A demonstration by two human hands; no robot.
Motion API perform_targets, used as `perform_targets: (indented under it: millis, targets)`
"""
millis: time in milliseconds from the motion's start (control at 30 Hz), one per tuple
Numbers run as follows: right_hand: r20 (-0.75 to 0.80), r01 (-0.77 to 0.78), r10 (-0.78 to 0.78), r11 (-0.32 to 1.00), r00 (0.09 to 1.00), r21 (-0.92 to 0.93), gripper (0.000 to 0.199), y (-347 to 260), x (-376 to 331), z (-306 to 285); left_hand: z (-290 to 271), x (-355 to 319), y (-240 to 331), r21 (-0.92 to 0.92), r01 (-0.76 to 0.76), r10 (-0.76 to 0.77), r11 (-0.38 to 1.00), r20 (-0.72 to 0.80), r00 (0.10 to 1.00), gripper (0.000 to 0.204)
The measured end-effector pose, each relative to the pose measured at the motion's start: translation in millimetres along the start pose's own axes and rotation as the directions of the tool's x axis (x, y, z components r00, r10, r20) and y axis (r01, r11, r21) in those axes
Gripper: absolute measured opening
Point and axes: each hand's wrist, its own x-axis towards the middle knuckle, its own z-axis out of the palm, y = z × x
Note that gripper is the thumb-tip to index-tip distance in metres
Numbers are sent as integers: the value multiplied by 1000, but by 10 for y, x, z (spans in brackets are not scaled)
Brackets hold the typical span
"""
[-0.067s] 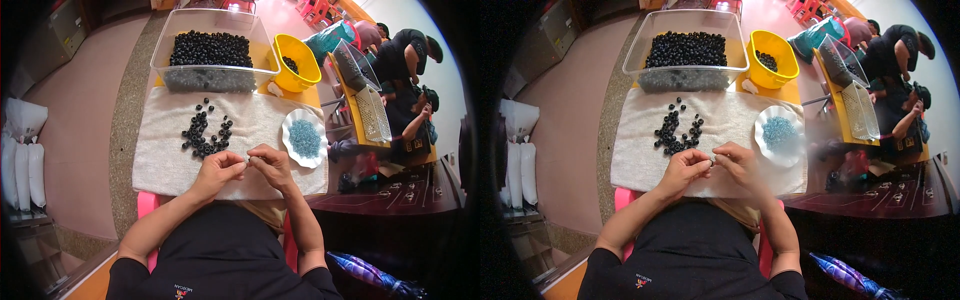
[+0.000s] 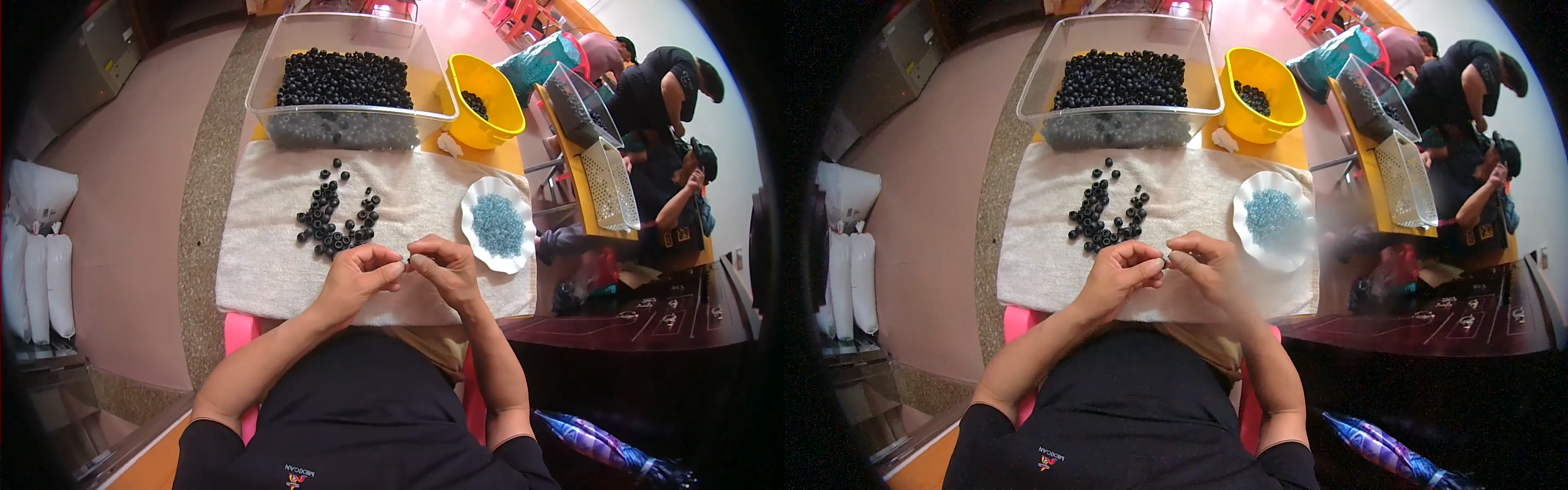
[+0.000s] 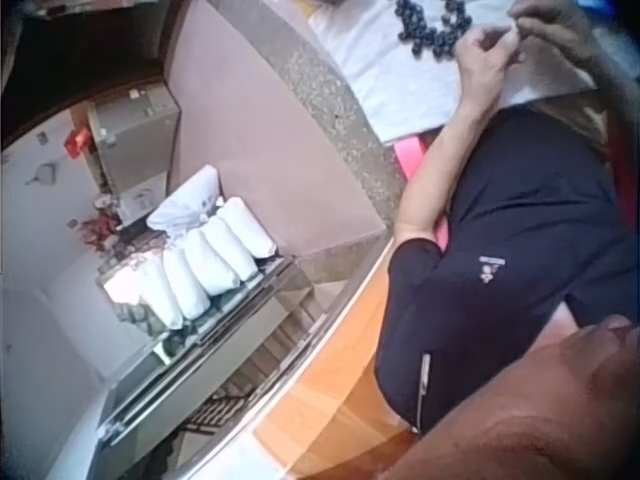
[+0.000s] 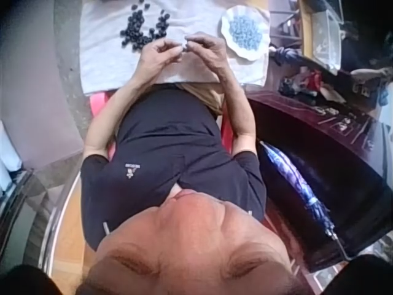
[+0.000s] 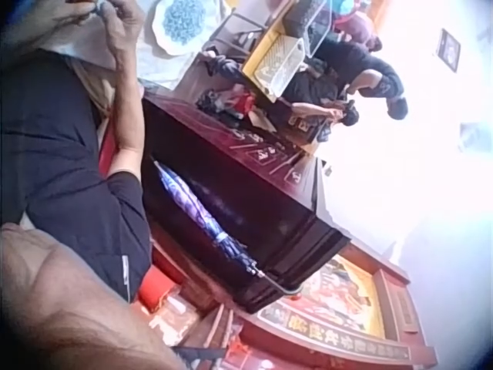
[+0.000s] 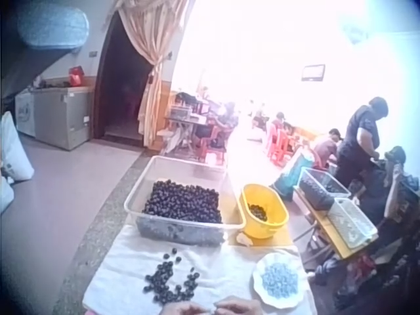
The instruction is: The person is manually inserting small blue beads into black ring-like components at a workbench.
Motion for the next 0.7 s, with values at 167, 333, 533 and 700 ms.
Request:
perform_targets:
  millis: [167,333,533,700]
  targets:
    - [-18,-102,104,993,994,61,10,-27,-3,-40,37,61,13,40,22,-21,999,-16,1000,19]
    - [37,-171,170,985,985,31,12,-38,12,-107,44,67,1,64,25,-25,998,-7,1000,22]
    - [132,-228,218,972,967,63,14,-41,17,-141,15,75,-49,142,11,-14,990,21,1000,21]
    - [151,-246,225,960,963,137,14,-51,29,-142,6,69,-70,124,-9,3,992,51,999,18]
